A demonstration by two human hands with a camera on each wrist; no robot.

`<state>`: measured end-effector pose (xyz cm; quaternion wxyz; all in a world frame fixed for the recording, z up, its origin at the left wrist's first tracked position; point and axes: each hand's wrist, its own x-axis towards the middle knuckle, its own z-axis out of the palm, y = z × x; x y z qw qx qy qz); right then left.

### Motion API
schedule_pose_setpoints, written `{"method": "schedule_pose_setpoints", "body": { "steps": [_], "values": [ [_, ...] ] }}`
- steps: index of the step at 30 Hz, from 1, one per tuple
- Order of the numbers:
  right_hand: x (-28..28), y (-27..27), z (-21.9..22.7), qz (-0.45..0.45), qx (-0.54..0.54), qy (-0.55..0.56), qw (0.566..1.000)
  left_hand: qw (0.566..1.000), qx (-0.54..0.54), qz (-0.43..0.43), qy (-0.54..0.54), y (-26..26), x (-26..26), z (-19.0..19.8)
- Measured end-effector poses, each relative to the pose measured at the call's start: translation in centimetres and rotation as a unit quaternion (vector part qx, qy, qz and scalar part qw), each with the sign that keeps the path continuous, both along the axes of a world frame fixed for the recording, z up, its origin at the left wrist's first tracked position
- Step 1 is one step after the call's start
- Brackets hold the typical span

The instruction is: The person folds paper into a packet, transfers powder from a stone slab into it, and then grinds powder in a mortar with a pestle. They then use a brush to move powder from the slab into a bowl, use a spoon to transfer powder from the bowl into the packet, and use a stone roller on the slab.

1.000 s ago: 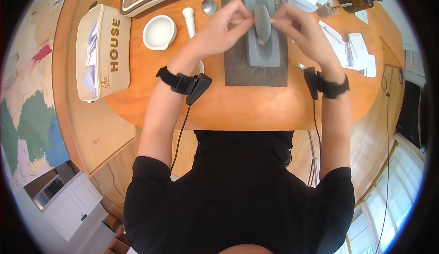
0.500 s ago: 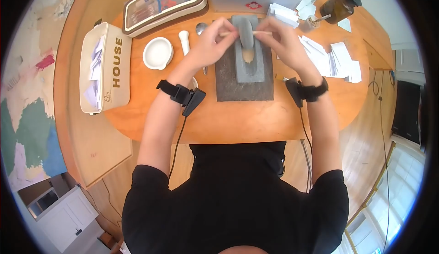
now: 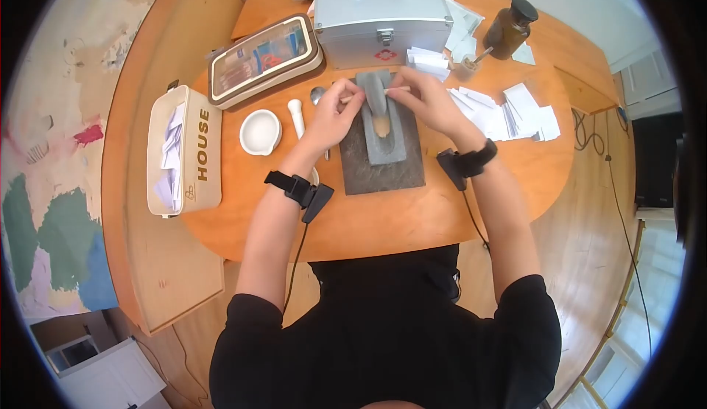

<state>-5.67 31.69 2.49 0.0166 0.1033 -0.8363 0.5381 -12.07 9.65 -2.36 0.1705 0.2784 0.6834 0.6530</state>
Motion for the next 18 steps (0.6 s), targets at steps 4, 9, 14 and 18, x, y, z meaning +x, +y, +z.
{"method": "schedule_pose_setpoints", "body": {
  "steps": [4, 9, 14, 18],
  "values": [
    [1.3, 0.0, 0.8, 0.02, 0.005, -0.025, 0.999, 1.0, -0.012, -0.003, 0.0, -0.6, 1.7, 0.2],
    [3.0, 0.4, 3.4, 0.105, 0.049, -0.072, 0.991, 0.993, -0.076, -0.089, -0.03, -2.6, 3.5, 3.7],
    [-0.5, 0.3, 0.1, 0.029, 0.013, -0.009, 0.999, 1.0, -0.027, 0.001, 0.01, -0.4, 0.8, 2.0],
    [-0.4, 0.4, -0.5, 0.019, -0.027, -0.015, 0.999, 1.0, -0.017, 0.022, 0.002, -0.1, 0.9, 1.7]
  ]
}}
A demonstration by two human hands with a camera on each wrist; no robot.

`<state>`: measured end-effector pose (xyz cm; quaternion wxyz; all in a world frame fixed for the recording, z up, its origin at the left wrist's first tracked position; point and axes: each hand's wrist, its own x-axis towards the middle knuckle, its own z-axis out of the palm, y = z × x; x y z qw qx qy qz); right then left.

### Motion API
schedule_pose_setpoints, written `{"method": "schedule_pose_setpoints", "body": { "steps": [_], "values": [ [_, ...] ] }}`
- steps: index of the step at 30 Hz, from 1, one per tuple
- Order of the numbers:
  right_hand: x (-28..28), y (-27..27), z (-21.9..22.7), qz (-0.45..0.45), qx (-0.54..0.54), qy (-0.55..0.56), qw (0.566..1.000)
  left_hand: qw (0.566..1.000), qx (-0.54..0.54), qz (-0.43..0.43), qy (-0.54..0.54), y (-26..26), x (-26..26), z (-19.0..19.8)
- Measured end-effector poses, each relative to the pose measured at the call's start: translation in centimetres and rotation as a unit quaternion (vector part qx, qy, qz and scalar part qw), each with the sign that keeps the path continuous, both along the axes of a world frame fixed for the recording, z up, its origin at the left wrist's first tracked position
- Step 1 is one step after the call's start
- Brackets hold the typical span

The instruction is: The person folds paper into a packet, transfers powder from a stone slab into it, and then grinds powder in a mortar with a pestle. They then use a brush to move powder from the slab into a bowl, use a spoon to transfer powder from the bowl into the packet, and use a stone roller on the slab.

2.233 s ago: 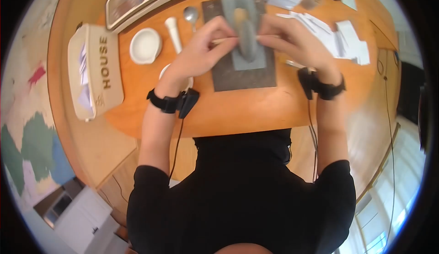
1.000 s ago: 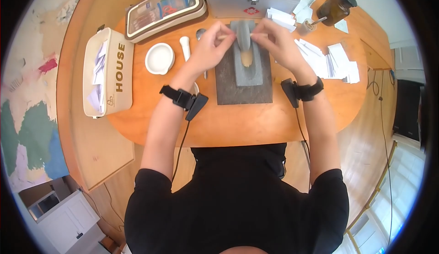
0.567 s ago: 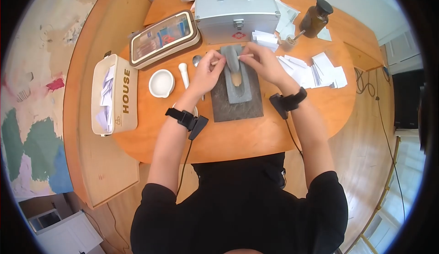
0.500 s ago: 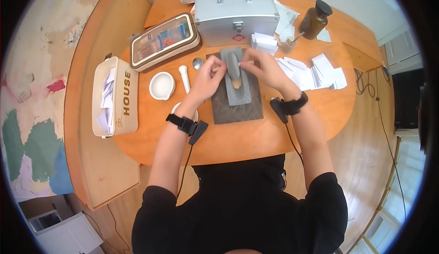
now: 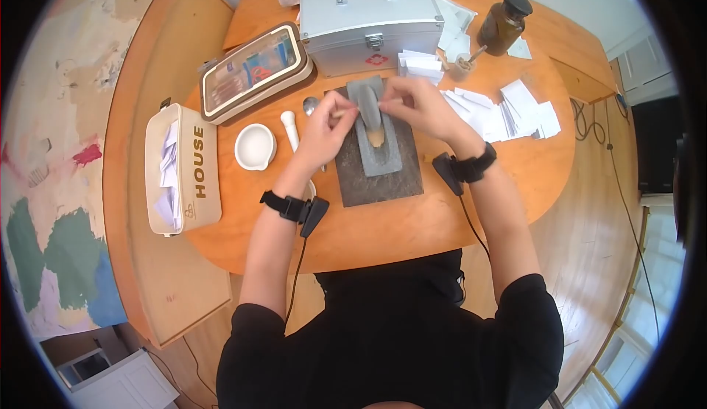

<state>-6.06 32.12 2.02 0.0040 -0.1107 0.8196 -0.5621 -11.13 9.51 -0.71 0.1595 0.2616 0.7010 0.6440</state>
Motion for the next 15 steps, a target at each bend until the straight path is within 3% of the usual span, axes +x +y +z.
{"method": "schedule_pose_setpoints", "body": {
  "steps": [4, 6, 8, 12, 15],
  "values": [
    [3.1, 0.4, 3.5, 0.094, 0.031, -0.108, 0.989, 0.991, -0.047, -0.117, -0.041, -2.2, 1.8, 1.0],
    [3.0, 0.3, 3.3, 0.086, 0.059, -0.075, 0.992, 0.983, -0.092, -0.151, -0.048, -2.7, 2.1, 2.2],
    [1.6, 0.4, 2.0, 0.062, 0.082, -0.026, 0.994, 0.989, -0.062, -0.123, -0.046, -2.0, 1.0, 1.4],
    [-0.4, -0.5, -0.2, -0.036, -0.025, -0.005, 0.999, 0.999, -0.035, -0.005, 0.01, -0.3, -1.0, 0.3],
    [0.9, 0.1, 0.8, 0.005, 0.024, -0.037, 0.999, 0.999, -0.015, -0.05, -0.012, -0.9, 0.0, -0.1]
  ]
}}
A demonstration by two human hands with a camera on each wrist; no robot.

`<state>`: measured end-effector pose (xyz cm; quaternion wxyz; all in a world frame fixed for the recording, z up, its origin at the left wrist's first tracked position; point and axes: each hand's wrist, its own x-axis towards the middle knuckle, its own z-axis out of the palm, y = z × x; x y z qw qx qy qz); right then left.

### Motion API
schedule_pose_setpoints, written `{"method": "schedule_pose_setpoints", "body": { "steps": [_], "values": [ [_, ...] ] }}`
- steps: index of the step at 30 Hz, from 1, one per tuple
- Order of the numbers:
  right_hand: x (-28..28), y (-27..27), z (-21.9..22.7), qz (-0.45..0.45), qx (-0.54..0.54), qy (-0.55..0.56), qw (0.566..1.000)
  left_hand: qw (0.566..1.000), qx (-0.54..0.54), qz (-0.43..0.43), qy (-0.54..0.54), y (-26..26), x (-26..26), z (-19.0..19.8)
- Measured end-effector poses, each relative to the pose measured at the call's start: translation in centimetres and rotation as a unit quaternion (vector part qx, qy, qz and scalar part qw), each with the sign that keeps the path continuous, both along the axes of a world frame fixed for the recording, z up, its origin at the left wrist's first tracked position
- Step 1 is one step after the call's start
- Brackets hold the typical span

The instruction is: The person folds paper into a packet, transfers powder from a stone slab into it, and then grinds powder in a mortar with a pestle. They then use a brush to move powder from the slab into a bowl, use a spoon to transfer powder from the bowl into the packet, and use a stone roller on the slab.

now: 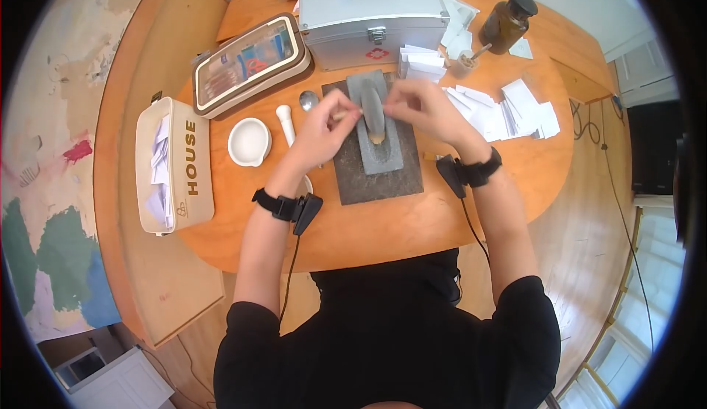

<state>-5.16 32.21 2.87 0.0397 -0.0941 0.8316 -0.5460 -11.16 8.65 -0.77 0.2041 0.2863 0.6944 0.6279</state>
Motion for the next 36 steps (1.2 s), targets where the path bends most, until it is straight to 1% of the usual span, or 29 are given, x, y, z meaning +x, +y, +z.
{"method": "schedule_pose_setpoints", "body": {
  "steps": [1, 3, 4, 7, 10, 13, 16, 19, 20, 23, 24, 27, 30, 33, 34, 36],
  "values": [
    [0.8, 0.1, 0.4, 0.019, -0.011, -0.029, 0.999, 1.0, 0.008, -0.02, -0.008, -0.4, 0.7, 0.0],
    [2.4, 0.2, 1.2, 0.056, -0.03, -0.084, 0.994, 0.997, -0.018, -0.065, -0.029, -1.4, 1.8, 0.9],
    [2.6, 0.2, 1.0, 0.06, -0.026, -0.077, 0.995, 0.995, -0.03, -0.087, -0.038, -1.6, 1.9, 1.2],
    [1.4, 0.1, 1.3, 0.028, 0.041, -0.02, 0.999, 0.994, -0.068, -0.082, -0.035, -1.3, 0.3, 0.5],
    [-1.1, -0.4, -0.3, -0.048, -0.022, 0.022, 0.998, 1.0, -0.001, 0.027, 0.009, 0.3, -1.7, -1.2],
    [-1.5, -0.4, -0.2, -0.054, -0.01, 0.043, 0.998, 0.998, -0.015, 0.058, 0.005, 0.9, -1.1, -0.3],
    [0.8, 0.1, -0.1, 0.012, -0.003, 0.031, 0.999, 0.997, -0.064, -0.022, -0.031, -0.8, 1.1, -0.2],
    [2.7, 0.1, 1.6, 0.046, 0.0, -0.032, 0.998, 0.998, -0.001, -0.058, -0.039, -1.4, 3.0, 0.0],
    [2.4, 0.4, 1.3, 0.047, 0.049, -0.014, 0.998, 0.997, 0.008, -0.046, -0.062, -1.1, 3.0, 0.1],
    [-0.4, 0.3, -0.2, 0.008, 0.041, 0.043, 0.998, 0.999, -0.033, -0.021, -0.009, -0.7, -0.2, -0.6],
    [-1.1, 0.0, -0.5, -0.019, -0.002, 0.033, 0.999, 1.0, 0.012, 0.009, 0.025, 0.0, -1.0, -0.8],
    [-1.9, -0.1, -1.0, -0.037, -0.015, 0.069, 0.997, 1.0, -0.012, 0.018, 0.004, 0.4, -1.8, 0.0],
    [0.2, 0.5, -0.4, 0.035, 0.004, 0.042, 0.999, 0.999, -0.007, -0.048, 0.001, -0.6, 0.2, 0.5],
    [2.5, 0.4, 2.9, 0.081, 0.065, -0.049, 0.993, 0.981, -0.097, -0.139, -0.089, -2.0, 1.3, 2.3],
    [2.4, 0.4, 3.5, 0.081, 0.11, -0.035, 0.99, 0.984, -0.059, -0.131, -0.103, -1.8, 1.4, 2.1],
    [1.0, 0.5, 1.6, 0.052, 0.086, 0.034, 0.994, 0.99, -0.053, -0.103, -0.076, -1.4, 0.0, 0.9]
  ]
}}
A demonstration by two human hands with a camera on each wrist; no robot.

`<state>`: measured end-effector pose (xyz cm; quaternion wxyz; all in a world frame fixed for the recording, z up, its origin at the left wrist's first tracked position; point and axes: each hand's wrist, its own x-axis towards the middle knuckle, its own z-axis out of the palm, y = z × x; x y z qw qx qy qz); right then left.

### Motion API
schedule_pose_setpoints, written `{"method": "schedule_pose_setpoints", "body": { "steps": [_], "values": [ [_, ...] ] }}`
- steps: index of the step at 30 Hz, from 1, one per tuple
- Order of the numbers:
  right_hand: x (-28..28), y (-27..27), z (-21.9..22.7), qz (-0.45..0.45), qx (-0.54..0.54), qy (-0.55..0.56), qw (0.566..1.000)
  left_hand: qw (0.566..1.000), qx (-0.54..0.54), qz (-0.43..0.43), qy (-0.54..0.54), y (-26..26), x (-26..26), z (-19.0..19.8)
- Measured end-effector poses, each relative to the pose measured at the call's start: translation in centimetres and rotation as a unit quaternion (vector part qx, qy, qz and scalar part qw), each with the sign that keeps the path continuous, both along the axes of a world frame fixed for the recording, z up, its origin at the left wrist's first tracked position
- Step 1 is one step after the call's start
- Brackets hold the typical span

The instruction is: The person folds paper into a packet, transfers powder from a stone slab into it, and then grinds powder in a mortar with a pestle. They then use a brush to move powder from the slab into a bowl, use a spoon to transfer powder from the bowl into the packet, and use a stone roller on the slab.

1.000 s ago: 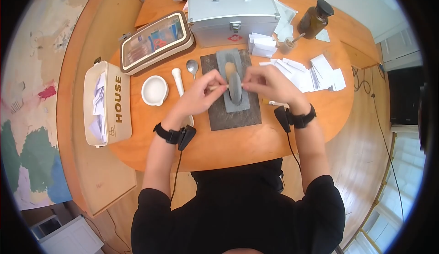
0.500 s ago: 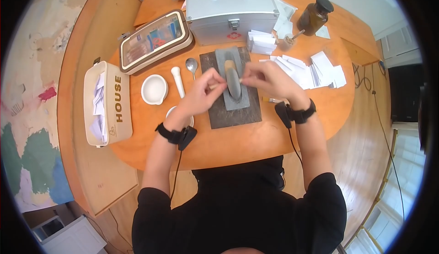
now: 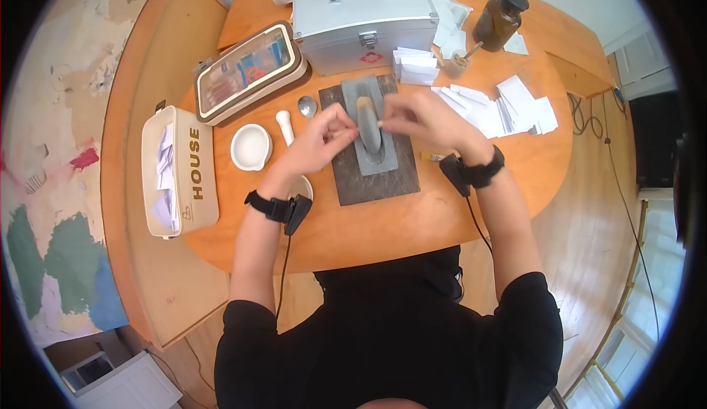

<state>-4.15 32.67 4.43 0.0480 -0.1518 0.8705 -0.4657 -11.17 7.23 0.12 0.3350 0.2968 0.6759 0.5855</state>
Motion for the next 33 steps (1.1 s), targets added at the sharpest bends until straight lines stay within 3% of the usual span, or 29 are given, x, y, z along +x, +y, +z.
{"method": "schedule_pose_setpoints", "body": {
  "steps": [5, 8, 11, 12, 16, 19, 22, 25, 26, 28, 30, 33],
  "values": [
    [-2.8, -0.9, -2.8, -0.1, -0.072, 0.087, 0.989, 0.985, 0.077, 0.134, 0.077, 2.2, -2.0, -1.3],
    [-0.3, -0.6, -2.3, -0.042, -0.064, 0.065, 0.995, 0.993, 0.036, 0.088, 0.064, 0.9, 0.4, -0.7],
    [2.0, -0.6, 0.4, 0.006, -0.036, -0.04, 0.999, 0.998, 0.052, 0.03, 0.017, -0.4, 2.5, -0.4],
    [1.7, -0.5, 0.5, 0.004, -0.003, -0.02, 1.0, 0.998, 0.033, 0.05, 0.012, 0.1, 2.5, 0.2],
    [-1.6, -0.8, -1.9, -0.075, -0.078, 0.035, 0.994, 0.989, 0.064, 0.109, 0.075, 1.4, -1.4, -2.1],
    [-1.8, -1.5, -2.0, -0.105, -0.082, 0.05, 0.99, 0.985, 0.085, 0.137, 0.069, 2.0, -0.9, -1.3],
    [0.5, -0.6, -1.1, -0.011, -0.077, -0.004, 0.997, 0.998, -0.03, 0.023, 0.043, -0.2, 0.8, 0.5],
    [1.8, -0.3, 0.8, 0.041, -0.043, -0.064, 0.996, 0.998, -0.065, -0.017, 0.017, -1.0, 2.2, 2.0],
    [1.7, -0.3, 0.8, 0.04, -0.035, -0.04, 0.998, 0.999, -0.033, -0.004, 0.03, -0.7, 2.1, 1.7],
    [0.3, -0.2, -0.8, -0.003, -0.036, -0.003, 0.999, 0.998, 0.032, 0.022, 0.056, 0.3, 1.0, 0.5],
    [-1.1, -0.7, -1.5, -0.053, -0.097, 0.017, 0.994, 0.992, 0.038, 0.085, 0.085, 1.2, -1.1, -0.9],
    [-2.4, -1.3, -2.3, -0.113, -0.089, 0.049, 0.988, 0.984, 0.065, 0.129, 0.108, 2.1, -2.1, -1.7]
  ]
}}
